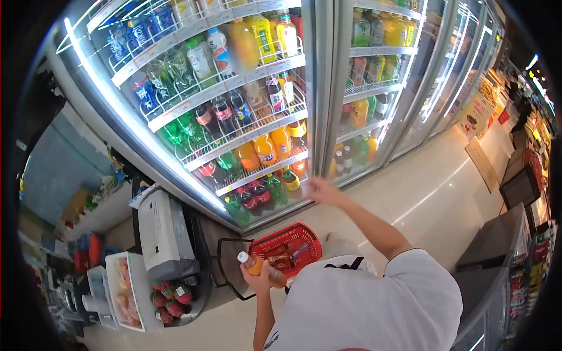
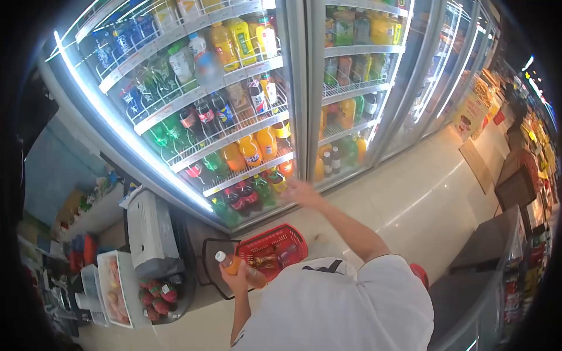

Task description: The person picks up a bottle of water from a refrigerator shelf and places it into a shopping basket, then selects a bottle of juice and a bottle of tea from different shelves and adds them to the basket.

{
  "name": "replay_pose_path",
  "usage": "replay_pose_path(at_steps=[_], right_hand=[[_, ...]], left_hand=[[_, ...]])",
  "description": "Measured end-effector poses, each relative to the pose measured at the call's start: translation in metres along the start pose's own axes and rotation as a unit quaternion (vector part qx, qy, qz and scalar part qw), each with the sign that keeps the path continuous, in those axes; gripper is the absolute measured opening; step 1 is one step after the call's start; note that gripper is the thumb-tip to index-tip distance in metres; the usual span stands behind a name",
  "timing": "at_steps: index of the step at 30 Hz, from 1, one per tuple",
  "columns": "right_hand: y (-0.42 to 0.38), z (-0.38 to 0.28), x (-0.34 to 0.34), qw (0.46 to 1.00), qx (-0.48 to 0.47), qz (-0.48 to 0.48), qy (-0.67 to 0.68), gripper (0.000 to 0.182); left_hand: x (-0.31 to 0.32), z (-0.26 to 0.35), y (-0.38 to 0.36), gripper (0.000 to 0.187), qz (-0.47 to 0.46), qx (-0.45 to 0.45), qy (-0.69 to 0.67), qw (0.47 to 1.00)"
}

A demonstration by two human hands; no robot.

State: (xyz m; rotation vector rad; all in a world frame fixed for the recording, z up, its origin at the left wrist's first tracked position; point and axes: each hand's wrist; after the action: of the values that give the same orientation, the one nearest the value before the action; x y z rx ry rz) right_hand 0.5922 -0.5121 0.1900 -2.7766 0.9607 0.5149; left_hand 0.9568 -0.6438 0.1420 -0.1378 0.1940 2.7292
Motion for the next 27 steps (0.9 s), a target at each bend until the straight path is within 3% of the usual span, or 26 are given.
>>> replay_pose_path(at_steps=[3,5,7,8,10,12,16,17,19,24,27], right_hand=[[0.043,-0.008,-0.068,0.962,-0.097,0.246,0.068,0.047],[0.079,-0.015,-0.111,0.894,-0.155,0.418,0.051,0.045],[0.106,-0.03,-0.149,0.818,-0.259,0.513,0.025,0.049],[0.124,-0.028,-0.164,0.818,-0.257,0.513,0.026,0.049],[0.154,-0.021,-0.188,0.817,-0.219,0.532,-0.039,0.047],[0.161,-0.029,-0.196,0.836,-0.201,0.507,-0.057,0.043],[0.156,-0.041,-0.22,0.899,-0.15,0.403,-0.085,0.037],[0.153,-0.044,-0.223,0.898,-0.147,0.407,-0.084,0.037],[0.149,-0.051,-0.226,0.874,-0.233,0.409,-0.122,0.035],[0.151,-0.049,-0.234,0.881,-0.233,0.385,-0.149,0.035],[0.148,-0.05,-0.233,0.886,-0.248,0.373,-0.12,0.034]], left_hand=[[-0.033,-0.006,-0.018,0.046,0.053,-0.064,-0.024,0.996],[-0.061,-0.043,-0.035,0.043,0.102,-0.084,0.03,0.991],[-0.076,-0.054,-0.056,0.045,0.122,-0.134,0.018,0.983],[-0.083,-0.06,-0.069,0.047,0.135,-0.185,0.001,0.973],[-0.104,-0.114,-0.096,0.039,0.143,-0.187,0.092,0.967],[-0.098,-0.14,-0.124,0.036,0.105,-0.174,0.379,0.903],[-0.056,-0.139,-0.085,0.042,0.046,-0.15,0.408,0.899],[-0.047,-0.139,-0.08,0.044,0.028,-0.148,0.418,0.896],[-0.027,-0.135,-0.073,0.048,-0.006,-0.147,0.436,0.888],[0.006,-0.133,-0.091,0.058,-0.08,-0.169,0.478,0.858],[0.025,-0.136,-0.143,0.064,-0.124,-0.208,0.495,0.834]])
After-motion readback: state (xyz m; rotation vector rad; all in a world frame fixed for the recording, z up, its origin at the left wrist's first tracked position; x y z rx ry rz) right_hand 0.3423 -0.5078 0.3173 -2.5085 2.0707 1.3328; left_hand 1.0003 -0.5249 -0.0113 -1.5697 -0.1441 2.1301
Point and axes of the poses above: each hand's wrist, its own y-axis towards the middle knuckle, its own x-axis out of the palm, z = x × y, and after that the axes turned 4 degrees about y, right-handed
